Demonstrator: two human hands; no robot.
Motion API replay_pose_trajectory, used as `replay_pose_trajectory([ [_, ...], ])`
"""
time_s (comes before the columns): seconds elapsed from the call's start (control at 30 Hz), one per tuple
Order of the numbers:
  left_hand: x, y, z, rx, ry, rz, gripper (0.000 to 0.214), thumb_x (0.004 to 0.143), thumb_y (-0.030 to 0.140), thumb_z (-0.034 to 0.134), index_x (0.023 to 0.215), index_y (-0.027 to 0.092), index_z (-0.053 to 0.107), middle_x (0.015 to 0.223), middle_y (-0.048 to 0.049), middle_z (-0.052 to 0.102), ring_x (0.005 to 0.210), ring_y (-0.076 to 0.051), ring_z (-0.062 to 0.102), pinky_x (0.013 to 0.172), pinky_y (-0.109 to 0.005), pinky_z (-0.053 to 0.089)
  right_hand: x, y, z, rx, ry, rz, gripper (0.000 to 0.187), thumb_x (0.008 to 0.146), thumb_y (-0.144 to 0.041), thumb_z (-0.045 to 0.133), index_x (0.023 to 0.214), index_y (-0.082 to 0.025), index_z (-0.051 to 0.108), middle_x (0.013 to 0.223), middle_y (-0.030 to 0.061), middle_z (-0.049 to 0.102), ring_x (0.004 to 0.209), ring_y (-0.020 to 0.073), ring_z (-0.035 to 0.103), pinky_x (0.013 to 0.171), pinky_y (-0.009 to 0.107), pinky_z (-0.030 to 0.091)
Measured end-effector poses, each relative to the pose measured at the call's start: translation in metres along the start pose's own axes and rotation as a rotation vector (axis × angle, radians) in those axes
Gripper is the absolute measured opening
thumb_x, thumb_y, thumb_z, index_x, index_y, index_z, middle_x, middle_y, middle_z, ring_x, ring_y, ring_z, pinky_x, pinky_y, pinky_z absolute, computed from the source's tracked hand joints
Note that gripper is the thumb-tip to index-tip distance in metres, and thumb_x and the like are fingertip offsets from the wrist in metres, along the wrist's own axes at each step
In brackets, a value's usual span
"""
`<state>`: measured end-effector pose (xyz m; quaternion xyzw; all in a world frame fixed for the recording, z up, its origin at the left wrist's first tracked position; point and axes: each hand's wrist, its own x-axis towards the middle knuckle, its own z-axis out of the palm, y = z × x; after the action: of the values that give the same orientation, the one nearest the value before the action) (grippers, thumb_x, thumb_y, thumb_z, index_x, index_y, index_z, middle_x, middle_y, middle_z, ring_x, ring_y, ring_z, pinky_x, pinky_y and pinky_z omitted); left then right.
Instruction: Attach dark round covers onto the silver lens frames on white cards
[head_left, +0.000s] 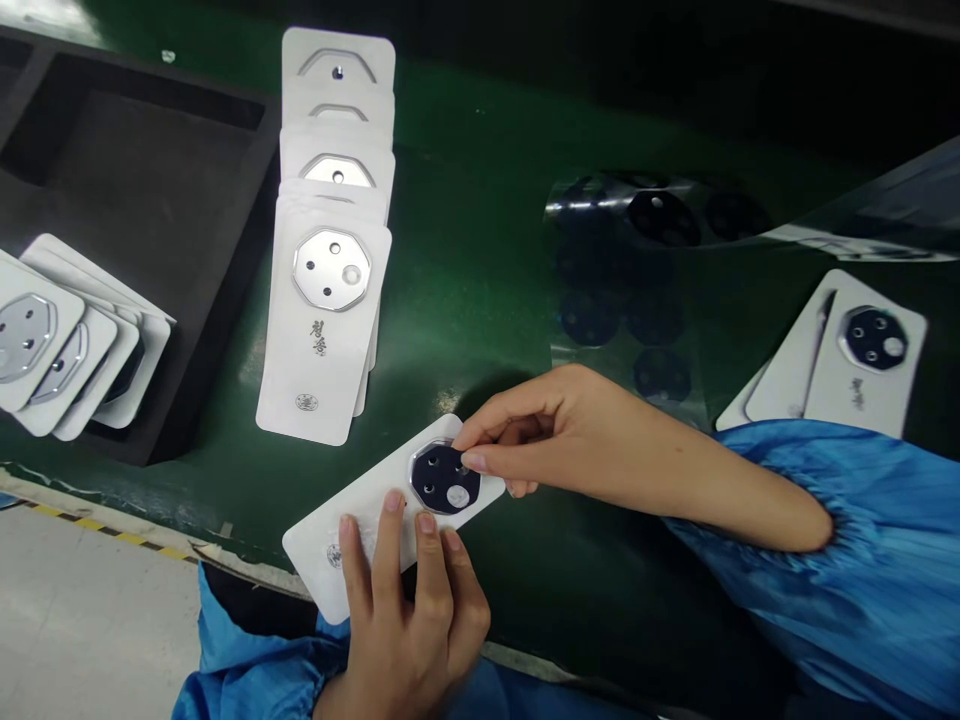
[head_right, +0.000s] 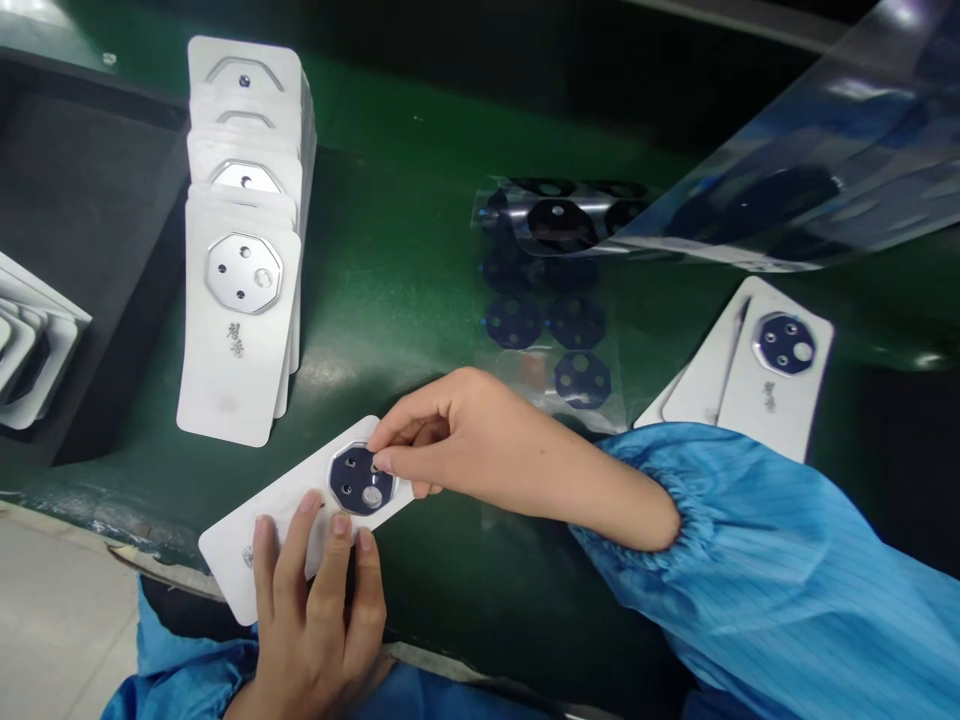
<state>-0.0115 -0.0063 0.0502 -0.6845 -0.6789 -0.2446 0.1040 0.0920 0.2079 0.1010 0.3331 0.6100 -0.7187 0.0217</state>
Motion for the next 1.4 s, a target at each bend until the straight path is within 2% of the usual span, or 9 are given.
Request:
replay_pose_trajectory([
  [0.53, -0.002, 0.001, 0.001, -0.006, -0.016, 0.010, 0.026, 0.086, -0.011, 0.048, 0.103, 0.001, 0.064, 0.121, -0.0238, 0.059, 0.134, -0.055, 0.044, 0.103, -0.082, 0.037, 0.000, 0.002, 0.001, -0.016, 0.021, -0.039, 0.008, 0.090, -0.028, 0.074, 0.087, -0.024, 0.081, 0.064, -0.0018, 0.067, 0.058, 0.0157, 0.064, 0.051, 0.020, 0.049],
  [0.67, 0.000, 0.002, -0.001, 0.001, -0.022, -0.015, 0.023, 0.089, -0.007, 0.051, 0.106, 0.002, 0.064, 0.137, -0.0292, 0.052, 0.134, -0.053, 0.045, 0.104, -0.079, 0.040, -0.002, 0.003, 0.005, -0.081, 0.032, -0.094, 0.009, 0.094, -0.026, 0.072, 0.088, -0.024, 0.080, 0.065, -0.0033, 0.067, 0.057, 0.0152, 0.063, 0.047, 0.020, 0.045],
  [0.73, 0.003, 0.002, -0.003, 0.021, -0.058, -0.023, 0.021, 0.088, -0.006, 0.054, 0.106, 0.003, 0.061, 0.144, -0.0324, 0.046, 0.135, -0.051, 0.045, 0.104, -0.075, 0.042, -0.007, 0.002, 0.011, -0.281, 0.089, -0.201, 0.011, 0.096, -0.020, 0.070, 0.089, -0.022, 0.077, 0.073, -0.0024, 0.068, 0.061, 0.0150, 0.063, 0.050, 0.023, 0.046],
  [0.9, 0.007, 0.002, -0.009, 0.062, -0.112, -0.019, 0.025, 0.087, -0.006, 0.044, 0.104, 0.004, 0.058, 0.139, -0.0351, 0.050, 0.138, -0.048, 0.044, 0.104, -0.073, 0.042, -0.019, 0.003, 0.033, -1.339, 0.476, -0.588, 0.030, 0.108, -0.012, 0.053, 0.083, -0.013, 0.070, 0.073, 0.0040, 0.052, 0.062, 0.0207, 0.048, 0.053, 0.036, 0.035],
  [1.0, 0.005, 0.002, -0.012, 0.075, -0.201, -0.010, 0.032, 0.081, -0.006, 0.046, 0.110, 0.004, 0.057, 0.143, -0.0366, 0.046, 0.141, -0.050, 0.037, 0.106, -0.076, 0.038, -0.010, 0.011, 0.041, -1.394, 0.563, -0.665, 0.047, 0.117, -0.033, 0.038, 0.090, -0.009, 0.069, 0.079, 0.0082, 0.051, 0.070, 0.0252, 0.047, 0.058, 0.037, 0.037],
  [1.1, 0.001, 0.001, -0.011, 0.040, -0.193, -0.012, 0.035, 0.080, -0.003, 0.047, 0.113, 0.004, 0.057, 0.146, -0.0371, 0.041, 0.142, -0.051, 0.035, 0.107, -0.077, 0.036, 0.005, 0.020, 0.044, -1.250, 0.516, -0.630, 0.054, 0.117, -0.041, 0.025, 0.104, -0.008, 0.067, 0.102, 0.0160, 0.053, 0.092, 0.0331, 0.050, 0.072, 0.043, 0.041],
  [1.23, -0.002, -0.001, -0.006, -0.016, -0.067, -0.061, 0.045, 0.075, 0.001, 0.047, 0.119, 0.004, 0.057, 0.137, -0.0335, 0.048, 0.143, -0.050, 0.034, 0.110, -0.075, 0.035, 0.009, 0.018, 0.046, -1.336, 0.634, -0.405, 0.027, 0.110, -0.022, 0.044, 0.094, -0.011, 0.064, 0.096, 0.0118, 0.051, 0.086, 0.0308, 0.047, 0.072, 0.043, 0.038],
  [1.3, -0.004, -0.002, -0.005, -0.008, -0.086, -0.046, 0.049, 0.074, 0.006, 0.049, 0.123, 0.004, 0.056, 0.133, -0.0315, 0.051, 0.145, -0.051, 0.030, 0.113, -0.076, 0.031, 0.001, 0.011, 0.052, -1.338, 0.606, -0.310, 0.027, 0.107, -0.030, 0.060, 0.087, -0.013, 0.062, 0.090, 0.0088, 0.049, 0.084, 0.0294, 0.046, 0.071, 0.042, 0.040],
  [1.4, -0.011, -0.006, -0.004, -0.003, -0.124, -0.009, 0.055, 0.075, 0.019, 0.056, 0.128, 0.004, 0.053, 0.138, -0.0322, 0.049, 0.146, -0.050, 0.028, 0.115, -0.072, 0.033, -0.011, 0.002, 0.067, -1.239, 0.471, -0.262, 0.050, 0.097, -0.058, 0.077, 0.080, -0.015, 0.057, 0.087, 0.0053, 0.048, 0.082, 0.0266, 0.048, 0.069, 0.038, 0.043],
])
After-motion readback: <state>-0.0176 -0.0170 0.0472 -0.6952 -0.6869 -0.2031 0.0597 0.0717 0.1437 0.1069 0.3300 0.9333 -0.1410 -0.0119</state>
